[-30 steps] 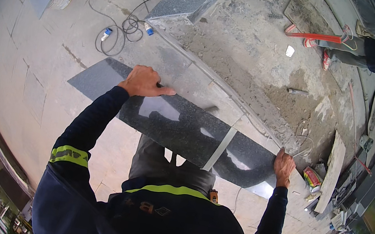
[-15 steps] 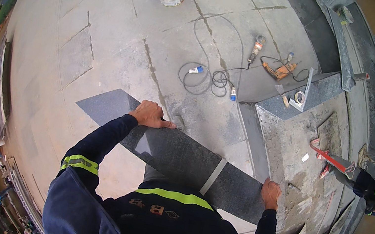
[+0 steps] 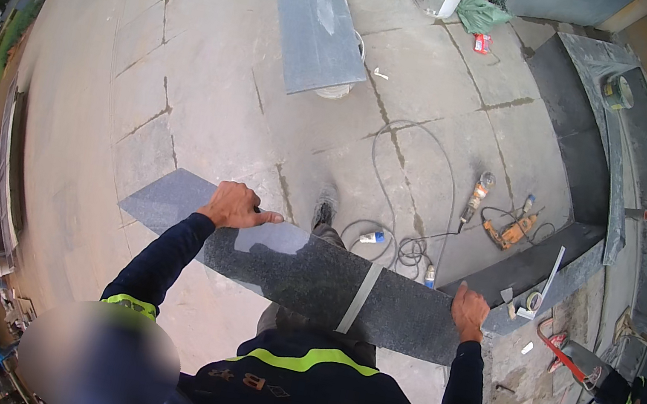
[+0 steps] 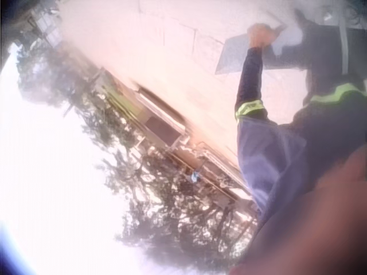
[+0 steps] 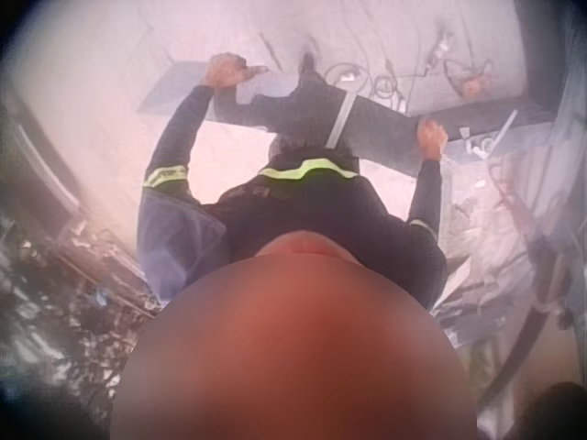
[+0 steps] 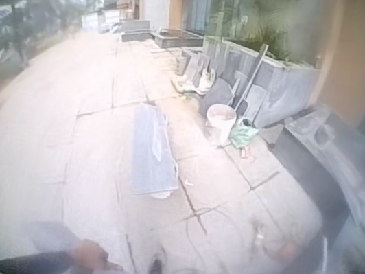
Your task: The person measures and marks a dark stone slab with a metal ruler and pencil, then uses an angle grinder to cut along the marked line. The person handles the slab, ruler, pencil, and grinder during the process.
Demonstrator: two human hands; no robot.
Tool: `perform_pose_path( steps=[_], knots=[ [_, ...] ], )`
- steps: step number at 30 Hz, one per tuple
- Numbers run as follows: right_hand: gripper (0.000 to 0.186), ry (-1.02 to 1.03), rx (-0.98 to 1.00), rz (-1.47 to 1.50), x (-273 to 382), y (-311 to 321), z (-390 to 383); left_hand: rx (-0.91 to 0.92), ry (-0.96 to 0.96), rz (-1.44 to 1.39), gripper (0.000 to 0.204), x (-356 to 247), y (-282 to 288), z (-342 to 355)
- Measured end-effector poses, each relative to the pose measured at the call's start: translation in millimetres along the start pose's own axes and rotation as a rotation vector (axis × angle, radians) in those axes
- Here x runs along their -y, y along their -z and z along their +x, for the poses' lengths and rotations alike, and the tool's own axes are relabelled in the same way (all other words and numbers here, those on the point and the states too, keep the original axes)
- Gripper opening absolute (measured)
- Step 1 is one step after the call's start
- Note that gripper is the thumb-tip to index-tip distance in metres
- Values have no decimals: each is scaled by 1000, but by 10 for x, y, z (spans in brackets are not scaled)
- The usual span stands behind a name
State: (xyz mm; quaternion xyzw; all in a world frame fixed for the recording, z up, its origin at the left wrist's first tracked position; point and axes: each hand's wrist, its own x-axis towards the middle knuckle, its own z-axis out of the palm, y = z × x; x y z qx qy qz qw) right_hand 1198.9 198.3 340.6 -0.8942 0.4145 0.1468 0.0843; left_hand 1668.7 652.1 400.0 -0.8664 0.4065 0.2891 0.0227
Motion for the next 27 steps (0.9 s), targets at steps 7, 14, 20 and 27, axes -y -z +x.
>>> perform_pose_path(
  steps=[7, 14, 20, 27],
  knots=[
    [69, 125, -31, -54, 2055, 272, 2791, -75, 115, -94, 100, 1951, 686, 1775],
    [69, 202, -31, -57, 3896, 162, 5548, -48, 228, -72, 99, 3642, 1098, 3937],
    [69, 206, 35, -83, 5113, -222, 7375, -61, 230, -134, 99, 4880, 1030, 5721],
    [71, 131, 112, -101, 5795, -722, 8708, -1, 243, -127, 98, 5727, 1038, 7189]
  ],
)
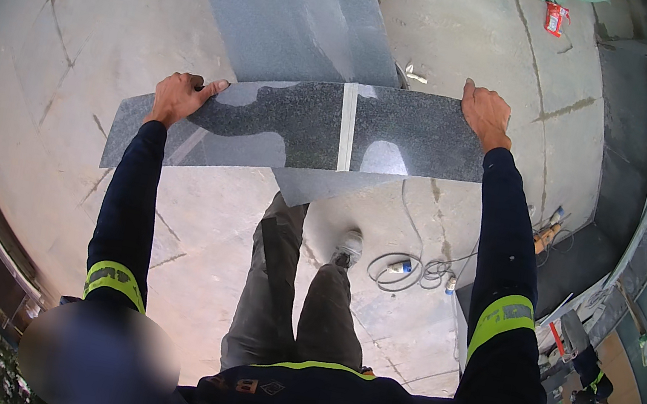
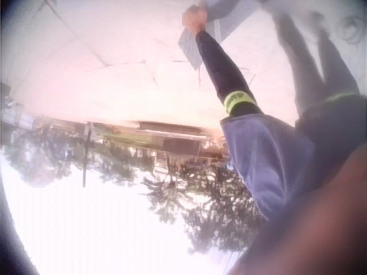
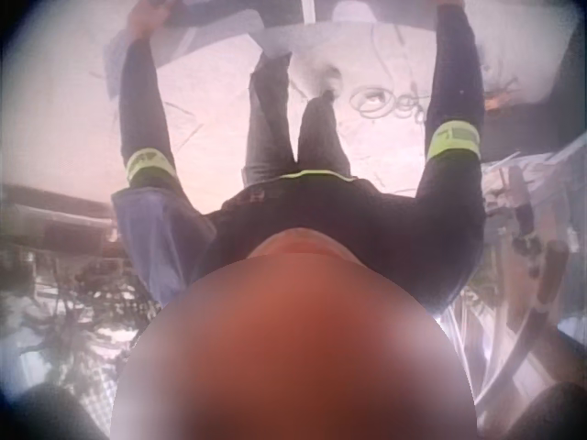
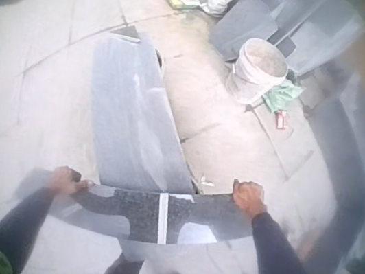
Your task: The person measures and marks a dark stone slab with a metal ruler and pencil, then uses an angle grinder to cut along the marked line. The person handles the slab, ruler, pencil, and grinder during the process.
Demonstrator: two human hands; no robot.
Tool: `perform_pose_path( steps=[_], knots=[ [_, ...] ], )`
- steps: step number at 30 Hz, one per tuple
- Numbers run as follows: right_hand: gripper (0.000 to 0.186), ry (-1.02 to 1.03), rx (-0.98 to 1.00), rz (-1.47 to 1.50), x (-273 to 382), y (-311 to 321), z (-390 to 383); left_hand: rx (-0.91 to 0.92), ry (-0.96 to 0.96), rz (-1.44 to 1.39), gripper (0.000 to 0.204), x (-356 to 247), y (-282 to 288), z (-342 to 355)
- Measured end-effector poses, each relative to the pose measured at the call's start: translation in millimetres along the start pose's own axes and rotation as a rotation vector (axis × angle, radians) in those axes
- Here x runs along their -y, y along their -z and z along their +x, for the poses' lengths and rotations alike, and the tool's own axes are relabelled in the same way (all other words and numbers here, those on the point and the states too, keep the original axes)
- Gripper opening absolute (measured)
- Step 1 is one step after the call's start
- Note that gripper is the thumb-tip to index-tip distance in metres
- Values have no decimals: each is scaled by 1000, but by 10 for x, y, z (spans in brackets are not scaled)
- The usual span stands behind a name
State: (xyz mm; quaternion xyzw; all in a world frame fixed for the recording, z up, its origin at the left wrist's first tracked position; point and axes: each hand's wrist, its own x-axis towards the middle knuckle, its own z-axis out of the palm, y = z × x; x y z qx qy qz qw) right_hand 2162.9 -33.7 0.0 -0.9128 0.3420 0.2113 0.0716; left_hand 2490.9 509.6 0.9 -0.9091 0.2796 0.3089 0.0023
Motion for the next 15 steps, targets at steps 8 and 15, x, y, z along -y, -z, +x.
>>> perform_pose_path(
  steps=[8, 15],
  knots=[
    [70, -319, 44, 93, -168, -637, -512, -53, -289, 137, 100, -252, 629, 985],
    [74, -740, 2, 311, -134, -1634, -2129, -83, -728, 296, 99, -1301, 915, 1863]
  ],
)
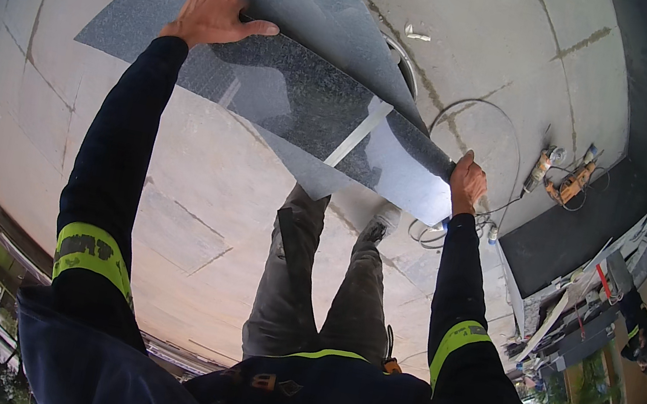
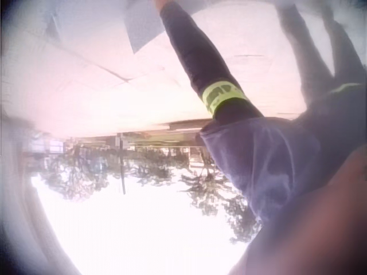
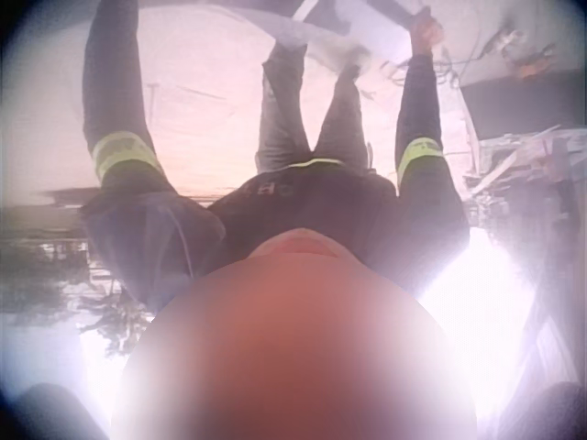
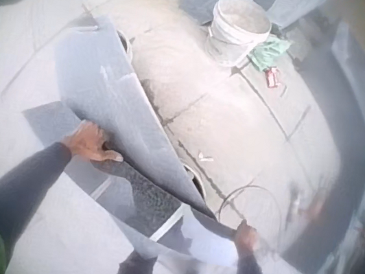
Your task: The person measures and marks a dark stone slab with a metal ruler and pencil, then uses an angle grinder to cut along the marked line. The person handles the slab, ruler, pencil, and grinder during the process.
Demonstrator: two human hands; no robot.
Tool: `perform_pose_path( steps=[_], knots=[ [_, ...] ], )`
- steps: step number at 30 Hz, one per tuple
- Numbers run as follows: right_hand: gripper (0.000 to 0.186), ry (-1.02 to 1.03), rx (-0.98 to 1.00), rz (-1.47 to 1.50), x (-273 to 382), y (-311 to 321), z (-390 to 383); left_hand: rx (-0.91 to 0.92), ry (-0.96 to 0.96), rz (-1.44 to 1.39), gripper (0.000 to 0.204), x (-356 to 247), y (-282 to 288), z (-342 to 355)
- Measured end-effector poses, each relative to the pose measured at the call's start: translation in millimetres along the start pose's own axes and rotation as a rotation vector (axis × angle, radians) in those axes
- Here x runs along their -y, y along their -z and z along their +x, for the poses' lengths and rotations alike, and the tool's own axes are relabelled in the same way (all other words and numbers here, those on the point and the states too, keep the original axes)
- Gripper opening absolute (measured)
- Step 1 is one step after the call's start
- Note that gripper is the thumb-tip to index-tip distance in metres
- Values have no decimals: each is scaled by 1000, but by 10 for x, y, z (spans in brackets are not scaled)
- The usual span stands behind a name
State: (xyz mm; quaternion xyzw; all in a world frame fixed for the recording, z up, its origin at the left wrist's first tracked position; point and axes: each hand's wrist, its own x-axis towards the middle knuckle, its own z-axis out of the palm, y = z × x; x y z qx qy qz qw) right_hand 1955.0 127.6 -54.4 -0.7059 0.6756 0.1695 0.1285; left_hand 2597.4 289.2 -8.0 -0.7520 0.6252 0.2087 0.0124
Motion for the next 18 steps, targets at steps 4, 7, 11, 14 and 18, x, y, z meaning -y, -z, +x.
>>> perform_pose_path(
  steps=[4, 7, 11, 14, 18],
  knots=[
    [73, -171, 34, 45, -277, -302, -484, 85, -136, 64, 95, -285, 84, 659],
    [71, -244, 54, 56, -368, -437, -712, 167, -226, 130, 94, -480, 67, 997],
    [68, -278, 3, 151, -394, -517, -891, 88, -341, 134, 96, -580, -18, 1273],
    [67, -298, -3, 172, -247, -489, -932, 139, -269, 133, 95, -516, 38, 1397],
    [69, -318, 33, 236, 131, -355, -945, 159, -235, 178, 91, -362, 270, 1478]
  ],
)
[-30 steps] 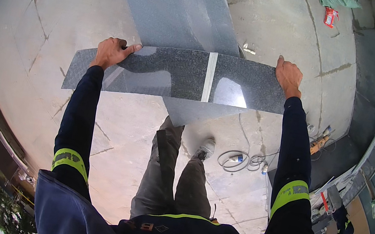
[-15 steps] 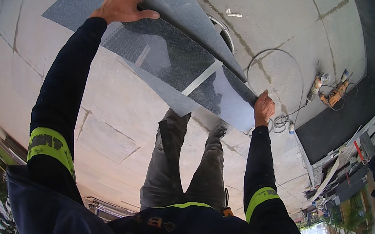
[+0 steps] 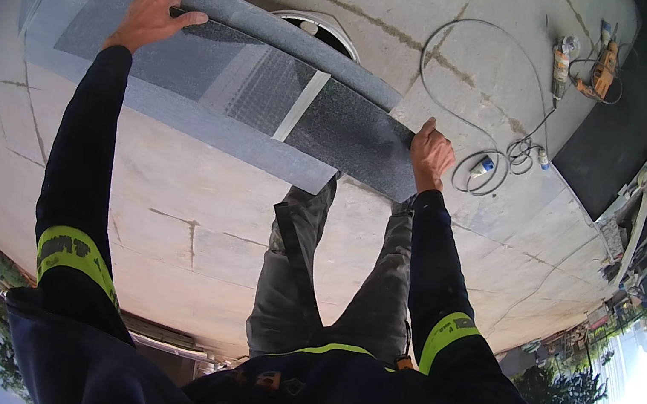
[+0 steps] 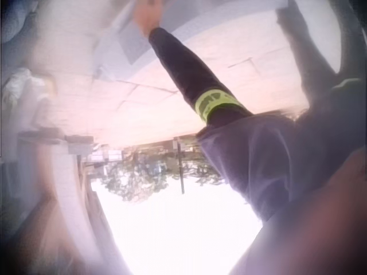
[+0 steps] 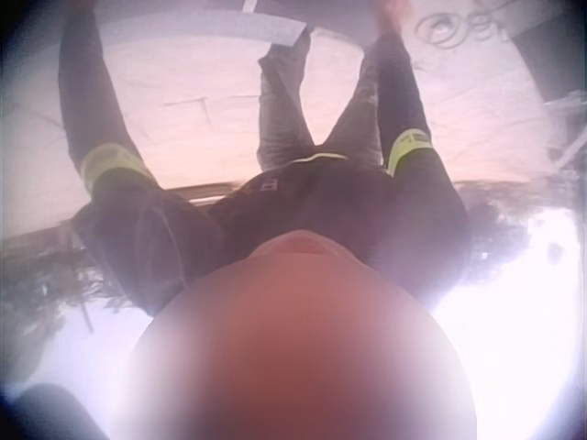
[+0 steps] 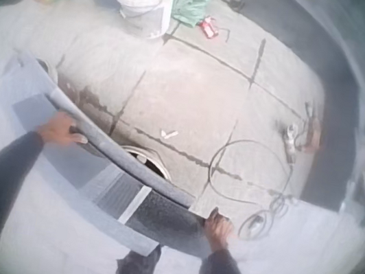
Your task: The person measures and marks a dark stone slab with a metal ruler and pencil, then uses an angle grinder to cut along the marked line. The person handles the slab, ruler, pencil, and grinder during the process.
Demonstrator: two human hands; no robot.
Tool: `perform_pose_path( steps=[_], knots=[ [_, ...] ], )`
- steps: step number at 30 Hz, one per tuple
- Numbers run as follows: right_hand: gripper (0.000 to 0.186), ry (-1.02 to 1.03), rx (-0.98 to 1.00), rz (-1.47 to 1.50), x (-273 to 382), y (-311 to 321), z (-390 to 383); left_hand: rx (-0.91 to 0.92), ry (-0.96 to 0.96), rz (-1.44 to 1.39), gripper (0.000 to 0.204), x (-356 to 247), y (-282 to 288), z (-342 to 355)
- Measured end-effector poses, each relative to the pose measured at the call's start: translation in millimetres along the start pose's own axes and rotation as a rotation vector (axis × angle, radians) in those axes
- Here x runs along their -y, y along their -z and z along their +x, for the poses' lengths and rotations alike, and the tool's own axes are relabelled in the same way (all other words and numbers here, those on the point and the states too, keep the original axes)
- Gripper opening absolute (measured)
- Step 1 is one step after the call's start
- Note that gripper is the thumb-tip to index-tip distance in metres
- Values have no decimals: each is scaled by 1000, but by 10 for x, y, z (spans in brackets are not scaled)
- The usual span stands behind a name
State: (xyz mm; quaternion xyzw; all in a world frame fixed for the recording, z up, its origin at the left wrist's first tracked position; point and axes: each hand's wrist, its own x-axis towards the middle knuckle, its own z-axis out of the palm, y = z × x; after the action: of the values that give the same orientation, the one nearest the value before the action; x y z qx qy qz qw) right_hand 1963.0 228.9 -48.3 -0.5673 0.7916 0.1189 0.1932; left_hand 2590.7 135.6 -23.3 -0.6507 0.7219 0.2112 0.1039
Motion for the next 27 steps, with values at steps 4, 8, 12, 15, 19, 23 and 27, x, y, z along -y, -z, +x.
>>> perform_pose_path(
  steps=[4, 8, 12, 15, 19, 23, 27],
  knots=[
    [71, -45, 81, 35, 344, 74, -85, -43, -21, 5, 82, 178, 168, -77],
    [69, -17, 144, 33, 540, 83, -55, -41, -17, -5, 70, 216, 189, -128],
    [63, 13, 208, 99, 635, 50, -100, -368, -68, -3, 46, -52, 196, -437],
    [48, 11, 251, 224, 679, 21, -133, -255, 2, -45, 32, -631, 110, -737],
    [42, -35, 402, 565, 623, 166, -136, -202, 150, -341, 26, -1987, -383, -1490],
    [32, 247, 163, 728, 111, 463, -276, -41, 250, -506, 26, -3572, -672, -2268],
    [24, 399, 162, 827, -1145, 700, -350, 7, 217, -614, 24, -5139, -577, -2624]
  ],
)
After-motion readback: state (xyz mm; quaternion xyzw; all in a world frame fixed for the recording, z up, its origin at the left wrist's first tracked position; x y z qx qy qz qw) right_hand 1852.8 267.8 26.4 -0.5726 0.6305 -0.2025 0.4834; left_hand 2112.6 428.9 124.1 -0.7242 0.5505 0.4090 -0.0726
